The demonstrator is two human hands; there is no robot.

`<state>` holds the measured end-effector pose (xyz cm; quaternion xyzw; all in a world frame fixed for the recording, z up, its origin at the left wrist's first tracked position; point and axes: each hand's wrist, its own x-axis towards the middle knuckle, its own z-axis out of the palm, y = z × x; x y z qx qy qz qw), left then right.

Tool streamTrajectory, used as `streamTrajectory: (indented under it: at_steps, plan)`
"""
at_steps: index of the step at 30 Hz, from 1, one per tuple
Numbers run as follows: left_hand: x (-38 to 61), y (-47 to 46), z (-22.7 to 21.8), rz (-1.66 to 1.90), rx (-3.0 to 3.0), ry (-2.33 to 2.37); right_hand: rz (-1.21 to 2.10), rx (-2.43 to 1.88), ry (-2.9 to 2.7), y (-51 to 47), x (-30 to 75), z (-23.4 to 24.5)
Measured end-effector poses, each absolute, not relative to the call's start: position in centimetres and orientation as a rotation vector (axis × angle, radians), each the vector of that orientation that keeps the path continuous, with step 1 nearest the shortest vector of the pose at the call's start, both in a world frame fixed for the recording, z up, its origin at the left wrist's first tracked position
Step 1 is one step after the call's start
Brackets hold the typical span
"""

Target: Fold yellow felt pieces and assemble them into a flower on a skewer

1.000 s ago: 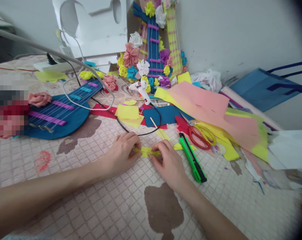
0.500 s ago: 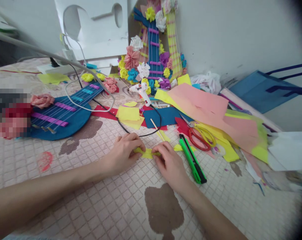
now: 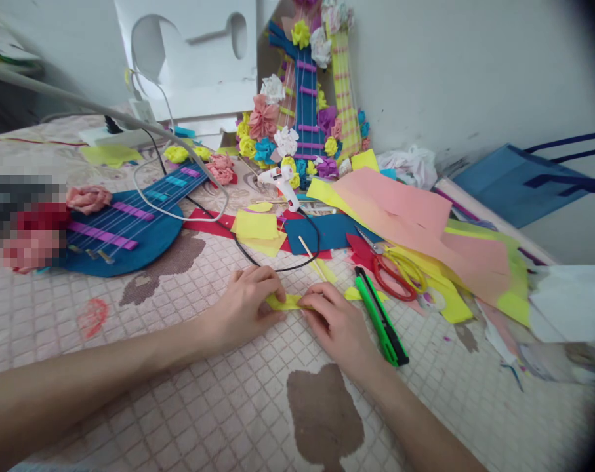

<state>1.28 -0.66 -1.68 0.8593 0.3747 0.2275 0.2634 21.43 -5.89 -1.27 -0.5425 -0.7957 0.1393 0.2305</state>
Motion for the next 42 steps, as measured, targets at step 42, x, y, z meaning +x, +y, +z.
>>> streamTrajectory:
  at_steps: [42]
  plan:
    - [1.8,0.6,-1.4,0.638,2.405,1.143,0.425,-1.707,-2.015,-4.8,21.0,-1.6]
